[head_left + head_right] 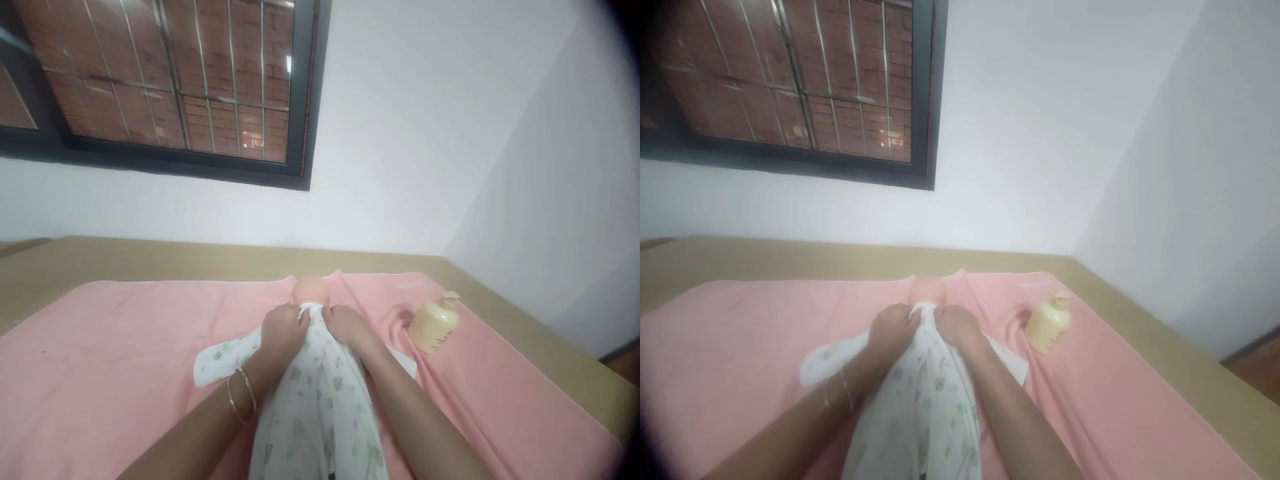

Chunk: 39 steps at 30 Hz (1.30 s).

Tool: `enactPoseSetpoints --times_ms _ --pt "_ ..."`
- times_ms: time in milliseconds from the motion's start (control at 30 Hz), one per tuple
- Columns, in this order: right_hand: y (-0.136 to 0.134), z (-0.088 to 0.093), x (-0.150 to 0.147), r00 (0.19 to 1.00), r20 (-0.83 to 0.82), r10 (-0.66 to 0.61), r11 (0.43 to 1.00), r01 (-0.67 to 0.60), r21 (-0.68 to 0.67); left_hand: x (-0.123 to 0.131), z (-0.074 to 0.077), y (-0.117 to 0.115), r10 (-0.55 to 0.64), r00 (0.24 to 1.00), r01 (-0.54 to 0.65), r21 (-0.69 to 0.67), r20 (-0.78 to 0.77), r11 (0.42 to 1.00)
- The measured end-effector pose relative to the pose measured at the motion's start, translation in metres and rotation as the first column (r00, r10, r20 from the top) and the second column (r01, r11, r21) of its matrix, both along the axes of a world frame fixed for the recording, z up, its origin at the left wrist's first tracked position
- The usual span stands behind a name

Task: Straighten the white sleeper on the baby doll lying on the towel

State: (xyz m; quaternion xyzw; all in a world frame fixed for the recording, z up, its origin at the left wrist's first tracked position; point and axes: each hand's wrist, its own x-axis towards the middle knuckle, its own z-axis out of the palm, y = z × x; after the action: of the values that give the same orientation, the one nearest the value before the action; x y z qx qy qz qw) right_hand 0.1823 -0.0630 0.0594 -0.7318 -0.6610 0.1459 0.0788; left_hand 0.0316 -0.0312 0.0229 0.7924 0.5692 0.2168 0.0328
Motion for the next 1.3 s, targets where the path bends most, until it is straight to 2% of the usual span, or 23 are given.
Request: enactPoseSetpoints --times_ms 67,133,267,367,467,567,667,767,867,967,1033,1167,1233,1300 --pt "0.0 -0.001 0.002 1.0 -0.011 0.026 1.0 -0.026 -0.008 0.001 0.0 -0.002 -0.017 1.0 0.018 0.07 -0.013 0.997" --pt "-0.005 -0.003 -0.002 0.996 0.072 0.054 0.997 -0.058 0.049 0.001 -0.001 -0.001 0.0 1.0 0.001 0.09 -0.01 0.996" --pt "-0.011 -0.007 -0.012 0.977 0.196 0.086 0.978 -0.12 0.17 0.0 -0.002 0.003 0.014 1.0 -0.014 -0.03 0.013 0.999" --pt "-0.005 -0.007 -0.009 0.994 0.102 0.028 0.994 -0.038 0.101 0.0 -0.003 0.004 0.018 1.0 -0.017 -0.033 0.018 0.999" --pt "0.002 -0.006 -0.003 0.999 -0.023 0.027 0.999 -0.026 0.03 0.001 -0.005 0.002 0.011 1.0 -0.011 0.068 0.003 0.998" --pt "-0.004 -0.006 -0.007 0.997 0.063 0.044 0.996 -0.049 0.08 0.001 -0.007 0.0 -0.002 0.999 0.008 0.156 -0.034 0.988" --pt "-0.013 -0.006 -0.016 0.973 0.212 0.087 0.981 -0.121 0.152 0.001 -0.005 0.001 0.014 1.0 -0.012 0.057 -0.027 0.998" --pt "-0.012 -0.006 -0.015 0.978 0.193 0.084 0.985 -0.111 0.134 0.001 -0.002 0.001 0.031 0.999 -0.032 -0.054 -0.019 0.998" --pt "0.001 -0.006 -0.003 0.998 0.043 0.039 0.999 -0.041 0.029 0.003 -0.002 -0.001 0.041 0.998 -0.04 0.033 -0.041 0.999" --pt "0.008 -0.006 0.004 0.999 -0.029 0.038 0.999 -0.039 -0.018 0.004 -0.003 -0.001 0.018 0.998 -0.008 0.15 -0.065 0.989" --pt "0.002 -0.005 0.001 0.999 0.02 0.05 0.999 -0.05 0.003 0.003 -0.003 0.0 0.012 0.998 -0.006 0.118 -0.057 0.993" --pt "-0.015 -0.003 -0.012 0.984 0.154 0.085 0.988 -0.103 0.112 0.002 -0.001 0.003 0.025 1.0 -0.026 -0.085 -0.009 0.996" --pt "-0.015 -0.005 -0.013 0.983 0.166 0.075 0.987 -0.097 0.131 0.002 -0.001 0.003 0.021 1.0 -0.022 -0.067 -0.009 0.997" --pt "-0.006 -0.009 -0.008 0.992 0.121 0.04 0.996 -0.05 0.078 0.003 -0.001 0.001 0.001 1.0 -0.001 0.016 -0.024 1.0"
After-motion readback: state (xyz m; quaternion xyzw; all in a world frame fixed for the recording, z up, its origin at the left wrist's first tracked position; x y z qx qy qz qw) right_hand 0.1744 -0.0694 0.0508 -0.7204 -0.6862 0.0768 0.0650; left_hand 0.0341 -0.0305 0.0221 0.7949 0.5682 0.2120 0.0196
